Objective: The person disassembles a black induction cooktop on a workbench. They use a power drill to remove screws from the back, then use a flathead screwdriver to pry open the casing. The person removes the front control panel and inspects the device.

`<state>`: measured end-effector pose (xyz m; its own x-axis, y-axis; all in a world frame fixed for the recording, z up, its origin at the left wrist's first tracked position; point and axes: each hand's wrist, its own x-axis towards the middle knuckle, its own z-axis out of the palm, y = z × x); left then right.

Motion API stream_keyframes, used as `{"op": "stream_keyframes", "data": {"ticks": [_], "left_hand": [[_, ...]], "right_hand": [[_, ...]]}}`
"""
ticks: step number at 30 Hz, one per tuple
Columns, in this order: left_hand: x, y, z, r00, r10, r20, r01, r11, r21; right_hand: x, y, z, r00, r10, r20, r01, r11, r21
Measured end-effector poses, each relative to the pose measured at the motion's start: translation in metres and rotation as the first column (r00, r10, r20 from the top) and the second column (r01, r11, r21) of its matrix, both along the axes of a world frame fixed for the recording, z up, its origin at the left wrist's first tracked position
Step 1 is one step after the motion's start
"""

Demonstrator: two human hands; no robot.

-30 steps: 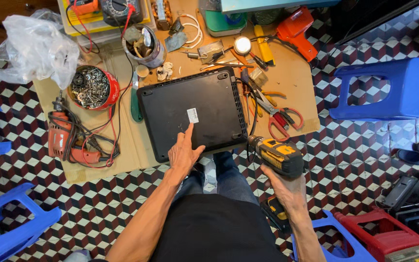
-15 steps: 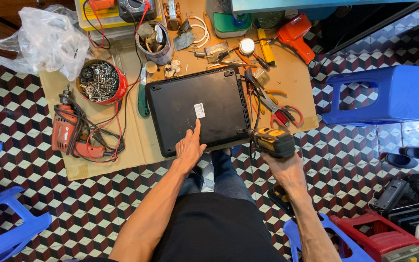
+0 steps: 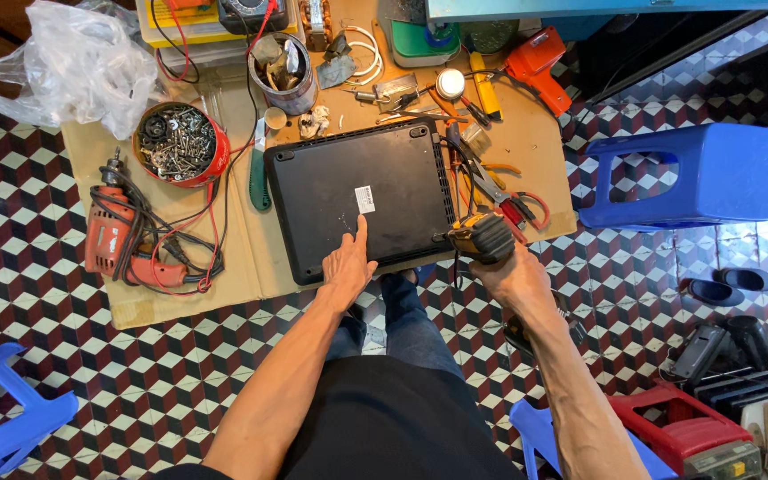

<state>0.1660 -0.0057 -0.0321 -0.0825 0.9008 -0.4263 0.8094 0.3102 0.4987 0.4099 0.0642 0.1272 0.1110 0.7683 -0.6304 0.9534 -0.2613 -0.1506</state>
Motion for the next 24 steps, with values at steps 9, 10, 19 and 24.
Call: {"op": "stream_keyframes", "data": {"ticks": [9, 10, 19, 24], "left_hand": [[-0.001, 0.001, 0.003, 1.0, -0.008, 0.016, 0.009, 1.0, -0.013], [-0.001, 0.001, 0.002, 1.0, -0.01, 0.014, 0.01, 1.0, -0.013], [-0.002, 0.002, 0.001, 1.0, 0.005, 0.013, -0.005, 1.0, 0.002], [-0.002, 0.002, 0.001, 1.0, -0.009, 0.003, 0.009, 1.0, 0.014]], "right_hand": [[-0.001, -0.006, 0.004, 0.978, -0.024, -0.208, 0.045, 0.994, 0.096], [-0.002, -0.007, 0.006, 0.979, -0.035, -0.202, 0.055, 0.994, 0.094], [-0.011, -0.01, 0.023, 0.966, -0.156, -0.204, 0.155, 0.988, -0.021], [-0.009, -0.01, 0.02, 0.973, -0.119, -0.196, 0.135, 0.988, 0.072]]}}
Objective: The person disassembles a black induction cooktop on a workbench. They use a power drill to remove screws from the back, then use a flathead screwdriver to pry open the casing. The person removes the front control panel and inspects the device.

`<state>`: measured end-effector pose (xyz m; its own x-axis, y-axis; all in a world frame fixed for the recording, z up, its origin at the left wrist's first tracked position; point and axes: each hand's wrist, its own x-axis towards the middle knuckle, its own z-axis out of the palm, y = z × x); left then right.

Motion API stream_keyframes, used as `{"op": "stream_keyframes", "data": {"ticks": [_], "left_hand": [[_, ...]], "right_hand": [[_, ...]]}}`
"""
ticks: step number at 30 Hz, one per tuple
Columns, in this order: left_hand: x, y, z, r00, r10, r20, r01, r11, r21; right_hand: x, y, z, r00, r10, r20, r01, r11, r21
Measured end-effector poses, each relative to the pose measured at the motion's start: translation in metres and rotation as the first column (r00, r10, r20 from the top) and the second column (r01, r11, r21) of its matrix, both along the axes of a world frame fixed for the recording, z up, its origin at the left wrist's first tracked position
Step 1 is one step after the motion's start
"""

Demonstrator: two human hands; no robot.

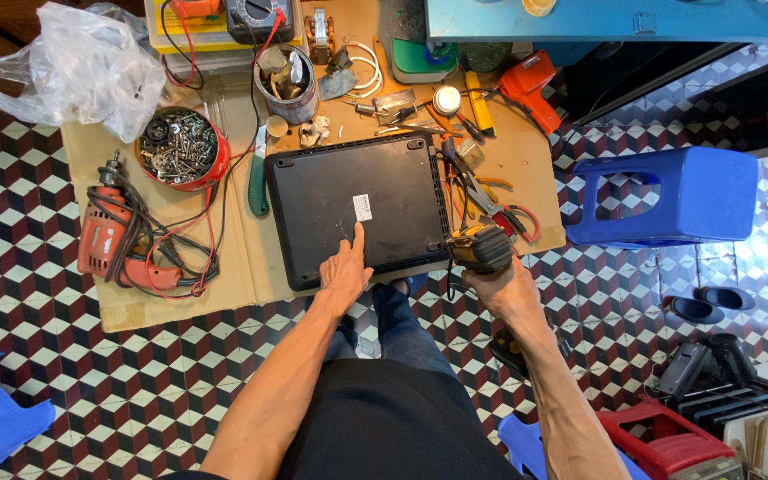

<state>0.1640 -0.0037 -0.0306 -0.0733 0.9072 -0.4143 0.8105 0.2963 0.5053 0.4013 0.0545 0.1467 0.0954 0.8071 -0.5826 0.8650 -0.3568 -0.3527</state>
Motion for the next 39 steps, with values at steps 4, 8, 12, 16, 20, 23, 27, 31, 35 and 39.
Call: {"op": "stream_keyframes", "data": {"ticks": [4, 8, 12, 16, 20, 23, 27, 31, 35, 39], "left_hand": [[0.0, 0.0, 0.001, 1.0, -0.005, -0.012, 0.005, 1.0, -0.001], [0.001, 0.002, 0.003, 1.0, -0.013, -0.018, 0.013, 1.0, -0.012], [0.001, 0.003, 0.006, 0.999, -0.017, -0.028, 0.017, 1.0, -0.015], [0.001, 0.004, 0.008, 0.999, -0.025, -0.023, 0.025, 1.0, -0.015], [0.0, 0.004, 0.008, 0.999, -0.034, -0.033, 0.034, 0.999, -0.01], [0.004, 0.005, 0.005, 1.0, 0.008, 0.003, -0.008, 0.998, 0.055], [0.042, 0.016, 0.005, 0.897, 0.253, 0.362, -0.31, 0.945, 0.107], [0.091, 0.047, 0.015, 0.162, 0.7, 0.695, -0.357, 0.698, -0.62], [0.117, 0.067, 0.021, -0.192, 0.749, 0.633, -0.126, 0.621, -0.773], [0.141, 0.091, 0.016, -0.319, 0.746, 0.584, -0.047, 0.603, -0.796]], "right_hand": [[0.005, 0.001, -0.007, 0.992, 0.021, -0.126, -0.014, 0.998, 0.053], [0.011, 0.0, -0.008, 0.995, -0.017, -0.097, 0.017, 1.0, -0.005], [0.011, -0.002, -0.005, 0.994, 0.035, -0.099, -0.032, 0.999, 0.038], [0.01, -0.008, -0.002, 0.994, 0.08, -0.07, -0.075, 0.995, 0.066], [0.02, -0.02, 0.008, 0.993, -0.039, -0.112, 0.042, 0.999, 0.019], [0.031, -0.03, 0.018, 0.985, -0.051, -0.167, 0.067, 0.993, 0.095], [0.045, -0.05, 0.028, 0.893, -0.176, -0.414, 0.232, 0.969, 0.088], [0.052, -0.064, 0.028, 0.755, -0.288, -0.589, 0.392, 0.918, 0.054], [0.063, -0.067, 0.029, 0.774, -0.314, -0.551, 0.423, 0.903, 0.08], [0.078, -0.057, 0.025, 0.745, -0.417, -0.52, 0.502, 0.865, 0.025]]}}
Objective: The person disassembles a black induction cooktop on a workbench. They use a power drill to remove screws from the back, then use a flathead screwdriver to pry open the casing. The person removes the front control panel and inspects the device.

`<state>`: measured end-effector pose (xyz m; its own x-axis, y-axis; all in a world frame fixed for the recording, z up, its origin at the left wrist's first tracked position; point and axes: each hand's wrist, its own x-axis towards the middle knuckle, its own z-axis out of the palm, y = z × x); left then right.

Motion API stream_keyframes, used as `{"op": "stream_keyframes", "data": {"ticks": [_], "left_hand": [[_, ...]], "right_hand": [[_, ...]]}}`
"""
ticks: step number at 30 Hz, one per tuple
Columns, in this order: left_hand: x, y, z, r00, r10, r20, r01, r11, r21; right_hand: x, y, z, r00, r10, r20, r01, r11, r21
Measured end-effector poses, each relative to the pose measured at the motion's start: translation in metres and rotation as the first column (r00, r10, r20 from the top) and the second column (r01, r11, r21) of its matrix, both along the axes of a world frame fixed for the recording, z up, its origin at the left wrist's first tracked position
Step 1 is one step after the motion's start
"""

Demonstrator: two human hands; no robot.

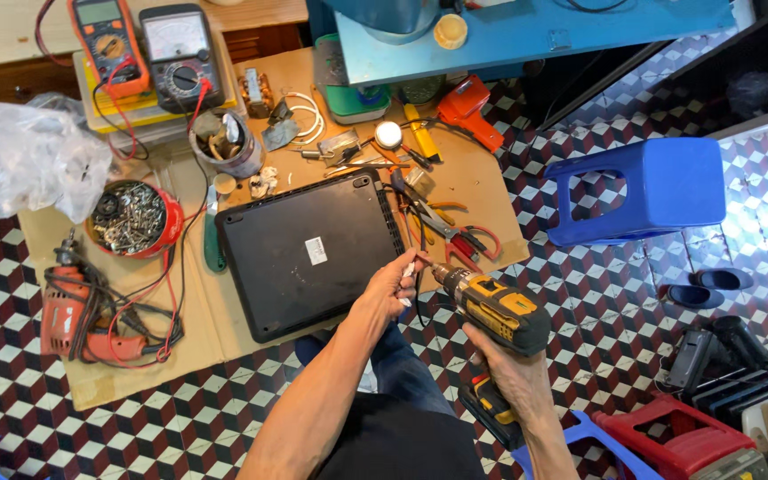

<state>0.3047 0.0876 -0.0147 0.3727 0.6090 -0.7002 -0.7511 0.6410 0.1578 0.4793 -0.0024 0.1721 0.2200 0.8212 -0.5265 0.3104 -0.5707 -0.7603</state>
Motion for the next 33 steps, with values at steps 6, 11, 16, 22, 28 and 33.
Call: {"op": "stream_keyframes", "data": {"ticks": [6, 11, 16, 22, 28, 33], "left_hand": [[0.044, 0.066, -0.002, 0.909, -0.154, -0.387, 0.148, 0.988, -0.046], [0.063, 0.122, -0.001, 0.275, -0.055, -0.96, 0.597, 0.792, 0.126], [0.074, 0.156, -0.018, 0.107, 0.002, -0.994, 0.703, 0.707, 0.078], [0.05, 0.135, -0.015, 0.258, -0.063, -0.964, 0.573, 0.813, 0.1], [-0.025, 0.054, 0.002, 0.488, -0.089, -0.869, 0.16, 0.987, -0.011], [-0.092, -0.004, 0.007, 0.823, 0.05, -0.566, -0.1, 0.993, -0.058]], "right_hand": [[0.029, 0.036, -0.01, 0.991, -0.091, -0.096, 0.09, 0.996, -0.016], [0.061, 0.067, -0.027, 0.925, -0.238, -0.295, 0.256, 0.967, 0.022], [0.088, 0.091, -0.058, 0.866, -0.336, -0.371, 0.346, 0.937, -0.041], [0.092, 0.103, -0.065, 0.87, -0.324, -0.371, 0.321, 0.944, -0.071], [0.058, 0.103, -0.063, 0.849, -0.317, -0.423, 0.303, 0.947, -0.103], [0.007, 0.094, -0.053, 0.82, -0.217, -0.53, 0.257, 0.966, 0.002]]}}
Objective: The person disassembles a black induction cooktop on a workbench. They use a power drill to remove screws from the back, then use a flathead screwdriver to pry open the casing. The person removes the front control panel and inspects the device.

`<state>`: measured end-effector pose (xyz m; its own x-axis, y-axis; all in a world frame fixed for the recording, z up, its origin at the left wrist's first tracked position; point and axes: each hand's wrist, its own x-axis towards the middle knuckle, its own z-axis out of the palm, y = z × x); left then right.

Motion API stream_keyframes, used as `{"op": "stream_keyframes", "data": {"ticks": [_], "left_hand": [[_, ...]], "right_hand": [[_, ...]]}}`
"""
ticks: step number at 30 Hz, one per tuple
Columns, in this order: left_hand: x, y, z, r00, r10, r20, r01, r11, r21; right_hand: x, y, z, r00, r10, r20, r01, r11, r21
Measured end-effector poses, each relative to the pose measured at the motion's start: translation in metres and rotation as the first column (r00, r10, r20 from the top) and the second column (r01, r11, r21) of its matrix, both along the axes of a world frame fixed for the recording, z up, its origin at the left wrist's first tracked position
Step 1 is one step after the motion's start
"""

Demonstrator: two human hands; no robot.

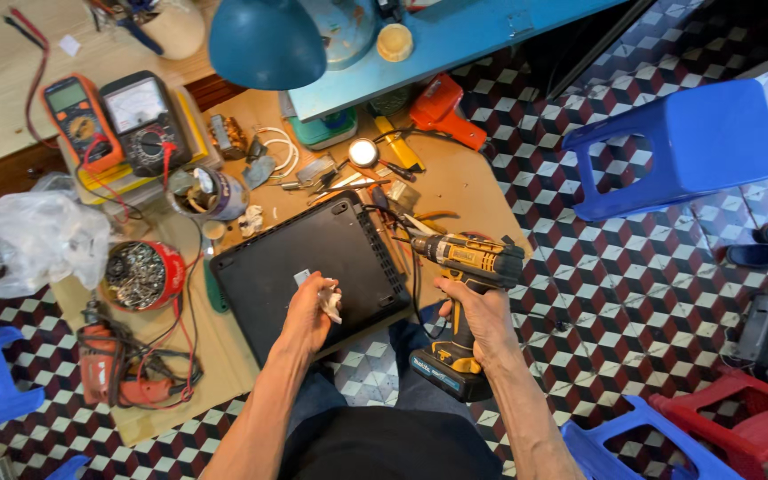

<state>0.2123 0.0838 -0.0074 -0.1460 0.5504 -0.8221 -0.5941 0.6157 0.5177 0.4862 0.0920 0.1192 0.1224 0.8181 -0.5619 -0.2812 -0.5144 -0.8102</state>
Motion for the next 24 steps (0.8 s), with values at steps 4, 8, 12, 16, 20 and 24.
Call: {"op": "stream_keyframes", "data": {"ticks": [4, 8, 12, 16, 20, 24], "left_hand": [[-0.055, -0.036, 0.005, 0.997, -0.033, 0.074, 0.025, 0.994, 0.106], [-0.122, -0.063, -0.002, 0.984, -0.137, -0.114, 0.152, 0.979, 0.135], [-0.189, -0.088, -0.015, 0.873, -0.328, -0.361, 0.369, 0.928, 0.047], [-0.218, -0.107, -0.024, 0.697, -0.578, -0.425, 0.578, 0.803, -0.144], [-0.211, -0.134, -0.028, 0.415, -0.769, -0.485, 0.833, 0.536, -0.136], [-0.192, -0.155, -0.024, 0.383, -0.672, -0.634, 0.849, 0.526, -0.045]], "right_hand": [[-0.045, -0.022, 0.015, 0.999, 0.033, 0.006, -0.033, 0.998, -0.061], [-0.091, -0.064, 0.021, 0.998, 0.03, 0.062, -0.025, 0.996, -0.082], [-0.148, -0.119, 0.022, 0.997, -0.039, 0.064, 0.04, 0.999, -0.016], [-0.202, -0.168, 0.03, 0.988, -0.064, 0.144, 0.076, 0.994, -0.082], [-0.252, -0.21, 0.035, 0.98, -0.001, 0.197, 0.021, 0.995, -0.096], [-0.284, -0.238, 0.04, 0.955, 0.022, 0.296, 0.014, 0.993, -0.119]]}}
